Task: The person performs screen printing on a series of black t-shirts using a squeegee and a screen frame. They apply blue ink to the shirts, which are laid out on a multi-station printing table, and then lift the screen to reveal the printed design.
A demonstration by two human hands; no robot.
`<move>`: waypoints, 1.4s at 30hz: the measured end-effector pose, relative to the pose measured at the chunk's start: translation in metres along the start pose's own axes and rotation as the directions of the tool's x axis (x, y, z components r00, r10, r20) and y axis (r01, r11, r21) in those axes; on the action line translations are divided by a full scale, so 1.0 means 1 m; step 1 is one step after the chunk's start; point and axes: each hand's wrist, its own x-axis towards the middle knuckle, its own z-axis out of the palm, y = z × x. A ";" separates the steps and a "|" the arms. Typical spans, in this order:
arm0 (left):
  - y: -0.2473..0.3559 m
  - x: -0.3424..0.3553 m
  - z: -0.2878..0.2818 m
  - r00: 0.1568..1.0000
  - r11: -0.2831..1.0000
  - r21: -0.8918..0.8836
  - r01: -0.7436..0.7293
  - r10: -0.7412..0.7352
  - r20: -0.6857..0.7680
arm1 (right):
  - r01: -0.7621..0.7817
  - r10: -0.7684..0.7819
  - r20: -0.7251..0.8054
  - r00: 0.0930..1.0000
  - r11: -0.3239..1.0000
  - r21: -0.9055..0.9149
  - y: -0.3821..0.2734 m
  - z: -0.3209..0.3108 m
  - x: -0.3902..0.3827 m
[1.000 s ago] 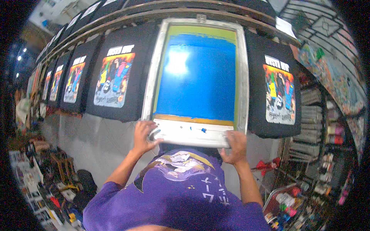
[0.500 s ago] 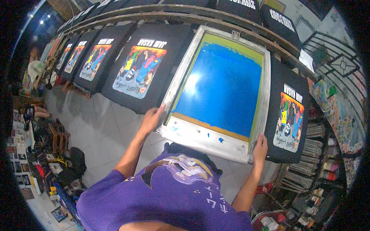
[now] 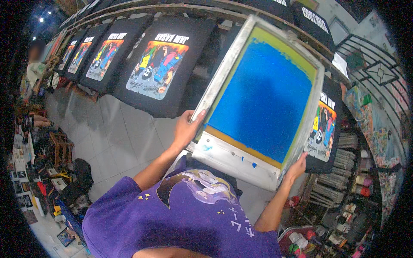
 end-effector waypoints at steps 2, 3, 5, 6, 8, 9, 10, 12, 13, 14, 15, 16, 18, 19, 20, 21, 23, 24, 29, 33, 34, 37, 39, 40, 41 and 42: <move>0.011 -0.015 0.019 0.995 0.997 -0.039 -0.063 0.065 0.069 | -0.037 0.038 -0.039 0.999 0.999 0.040 0.004 -0.039 -0.008; 0.020 -0.024 0.030 0.991 0.996 -0.055 -0.069 0.074 0.110 | -0.045 0.048 -0.086 0.995 0.998 0.034 0.003 -0.060 -0.012; 0.031 -0.041 0.057 0.976 0.991 -0.088 -0.099 0.114 0.186 | -0.074 0.075 -0.162 0.984 0.997 0.009 0.017 -0.110 -0.012; 0.043 -0.052 0.070 0.967 0.994 -0.065 -0.092 0.104 0.231 | -0.089 0.096 -0.217 0.971 0.995 0.039 0.029 -0.137 -0.009; 0.048 -0.070 0.103 0.938 0.993 -0.075 -0.091 0.111 0.330 | -0.124 0.146 -0.281 0.949 0.988 0.092 0.035 -0.181 -0.012; 0.050 -0.080 0.123 0.928 0.994 -0.029 -0.108 0.111 0.357 | -0.129 0.161 -0.290 0.943 0.983 0.128 0.042 -0.206 -0.013; 0.048 -0.090 0.143 0.917 0.990 -0.051 -0.129 0.139 0.375 | -0.137 0.179 -0.292 0.940 0.978 0.160 0.049 -0.228 -0.014; 0.041 -0.113 0.186 0.892 0.983 -0.096 -0.159 0.185 0.412 | -0.142 0.153 -0.388 0.909 0.988 0.056 0.067 -0.276 -0.007; 0.037 -0.124 0.208 0.892 0.983 -0.056 -0.174 0.182 0.414 | -0.138 0.135 -0.416 0.899 0.990 0.023 0.085 -0.303 0.001; 0.033 -0.141 0.230 0.893 0.988 -0.037 -0.152 0.153 0.423 | -0.134 0.115 -0.441 0.890 0.991 -0.012 0.100 -0.330 0.009; 0.030 -0.157 0.250 0.896 0.990 -0.013 -0.137 0.130 0.425 | -0.147 0.133 -0.432 0.892 0.989 0.001 0.109 -0.352 0.016; 0.031 -0.172 0.263 0.898 0.993 0.023 -0.114 0.094 0.430 | -0.150 0.141 -0.396 0.907 0.989 0.010 0.111 -0.369 0.014; 0.031 -0.199 0.292 0.902 0.999 0.036 -0.029 0.011 0.431 | -0.195 0.141 -0.483 0.864 0.979 -0.063 0.113 -0.389 0.029; 0.024 -0.211 0.306 0.911 0.999 0.032 -0.033 0.017 0.413 | -0.208 0.166 -0.460 0.872 0.977 -0.043 0.116 -0.397 0.036; 0.018 -0.219 0.317 0.920 0.999 0.028 -0.035 0.021 0.391 | -0.221 0.188 -0.434 0.881 0.975 -0.025 0.119 -0.405 0.045; 0.016 -0.227 0.329 0.926 1.000 -0.011 -0.008 0.012 0.378 | -0.221 0.194 -0.410 0.891 0.975 -0.018 0.118 -0.420 0.059; 0.005 -0.239 0.346 0.935 0.996 -0.090 0.015 0.018 0.355 | -0.201 0.163 -0.363 0.917 0.977 -0.070 0.129 -0.438 0.087; 0.008 -0.242 0.350 0.944 0.996 -0.086 0.010 0.019 0.329 | -0.191 0.153 -0.339 0.928 0.978 -0.081 0.134 -0.436 0.099; 0.017 -0.241 0.356 0.984 0.998 0.006 0.064 -0.064 0.169 | -0.057 0.048 -0.171 0.984 0.997 -0.045 0.121 -0.393 0.168; 0.027 -0.224 0.361 0.998 0.999 0.015 0.033 -0.034 0.062 | -0.030 0.025 -0.054 0.998 0.995 -0.091 0.124 -0.352 0.232; 0.031 -0.221 0.361 0.998 0.998 0.046 0.047 -0.049 0.026 | -0.037 0.038 0.049 0.998 0.999 -0.023 0.120 -0.344 0.247; 0.032 -0.208 0.373 0.997 0.998 0.020 0.062 -0.061 -0.044 | 0.025 -0.014 0.099 0.995 0.993 -0.117 0.102 -0.314 0.281; 0.049 -0.204 0.376 0.994 0.996 0.062 0.066 -0.061 -0.089 | 0.111 -0.102 0.086 0.991 0.987 -0.113 0.101 -0.297 0.304; 0.049 -0.199 0.378 0.993 0.997 0.051 0.064 -0.058 -0.107 | 0.197 -0.193 0.051 0.980 0.975 -0.104 0.093 -0.284 0.308; 0.049 -0.195 0.378 0.993 0.996 0.055 0.067 -0.062 -0.099 | 0.193 -0.189 0.041 0.981 0.976 -0.105 0.083 -0.274 0.308; 0.049 -0.189 0.379 0.994 0.996 0.058 0.070 -0.064 -0.092 | 0.188 -0.186 0.030 0.982 0.977 -0.104 0.072 -0.264 0.307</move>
